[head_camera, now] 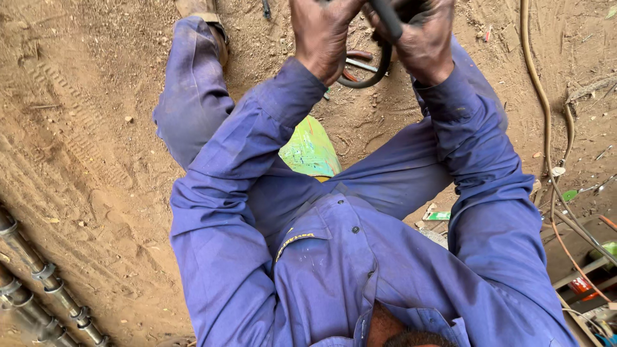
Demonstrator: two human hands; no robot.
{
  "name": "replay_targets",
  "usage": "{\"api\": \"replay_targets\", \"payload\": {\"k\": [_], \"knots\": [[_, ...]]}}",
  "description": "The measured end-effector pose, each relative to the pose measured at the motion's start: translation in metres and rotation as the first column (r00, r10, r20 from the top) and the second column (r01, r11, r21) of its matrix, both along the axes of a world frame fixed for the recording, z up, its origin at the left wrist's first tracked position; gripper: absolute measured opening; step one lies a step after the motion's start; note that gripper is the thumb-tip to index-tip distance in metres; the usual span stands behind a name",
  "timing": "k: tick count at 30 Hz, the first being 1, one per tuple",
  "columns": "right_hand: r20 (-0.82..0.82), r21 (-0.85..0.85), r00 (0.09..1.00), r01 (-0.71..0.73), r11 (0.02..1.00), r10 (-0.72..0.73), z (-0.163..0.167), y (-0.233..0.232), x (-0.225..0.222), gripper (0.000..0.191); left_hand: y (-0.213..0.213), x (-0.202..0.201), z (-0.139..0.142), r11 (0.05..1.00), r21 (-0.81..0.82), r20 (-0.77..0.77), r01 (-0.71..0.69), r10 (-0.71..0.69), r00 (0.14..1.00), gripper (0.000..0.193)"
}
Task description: The person sits on the ground and works on a hose and metal fitting, twisting and pressing the hose onto the fitting by hand. They then use a hand clamp tool to crimp the fitting onto the hose, repositioning the hose and tool repeatedly while working.
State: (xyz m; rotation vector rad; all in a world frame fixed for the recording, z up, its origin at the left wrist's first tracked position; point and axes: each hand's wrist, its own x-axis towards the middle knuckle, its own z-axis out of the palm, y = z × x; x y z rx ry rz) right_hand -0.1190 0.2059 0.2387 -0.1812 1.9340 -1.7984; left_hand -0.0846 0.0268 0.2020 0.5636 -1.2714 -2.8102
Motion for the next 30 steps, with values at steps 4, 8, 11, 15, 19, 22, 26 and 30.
{"api": "replay_targets", "payload": {"k": [4, 8, 11, 15, 19, 22, 26, 30], "knots": [[-0.003, -0.105, 0.996, 0.083, 0.991, -0.084, 0.007, -0.005, -0.002, 0.009, -0.005, 0.002, 0.004, 0.984, 0.112, 0.135, 0.141, -0.156, 0.978, 0.021], [-0.046, -0.008, 0.997, 0.063, 0.998, -0.063, 0.01, -0.006, 0.001, 0.011, 0.003, 0.003, 0.007, 0.967, -0.199, 0.102, 0.157, -0.139, 0.985, 0.019], [-0.006, -0.126, 0.997, 0.076, 0.989, -0.078, 0.007, -0.004, 0.002, 0.009, 0.007, -0.001, 0.005, 0.948, -0.264, 0.156, 0.177, -0.139, 0.978, 0.017], [0.014, 0.034, 0.999, 0.037, 0.999, -0.038, 0.005, -0.002, 0.002, 0.013, 0.009, -0.005, 0.001, 0.838, -0.533, 0.059, 0.116, -0.101, 0.993, 0.008], [0.166, -0.145, 0.985, 0.068, 0.987, -0.044, 0.008, 0.003, 0.003, 0.012, 0.007, -0.002, -0.004, 0.773, -0.633, -0.014, 0.054, -0.082, 0.997, 0.002], [0.347, -0.233, 0.934, 0.179, 0.956, -0.091, 0.007, 0.006, 0.004, 0.008, 0.002, -0.001, -0.009, 0.773, -0.598, 0.172, 0.212, -0.134, 0.976, 0.006], [0.43, -0.209, 0.888, 0.272, 0.939, -0.162, -0.005, 0.013, 0.011, 0.009, 0.002, 0.002, -0.011, 0.974, -0.108, 0.148, 0.201, -0.184, 0.972, 0.011], [0.431, -0.198, 0.888, 0.265, 0.944, -0.159, -0.019, 0.023, 0.017, 0.008, 0.004, 0.003, -0.011, 0.957, -0.016, 0.136, 0.289, -0.284, 0.949, 0.012]]}}
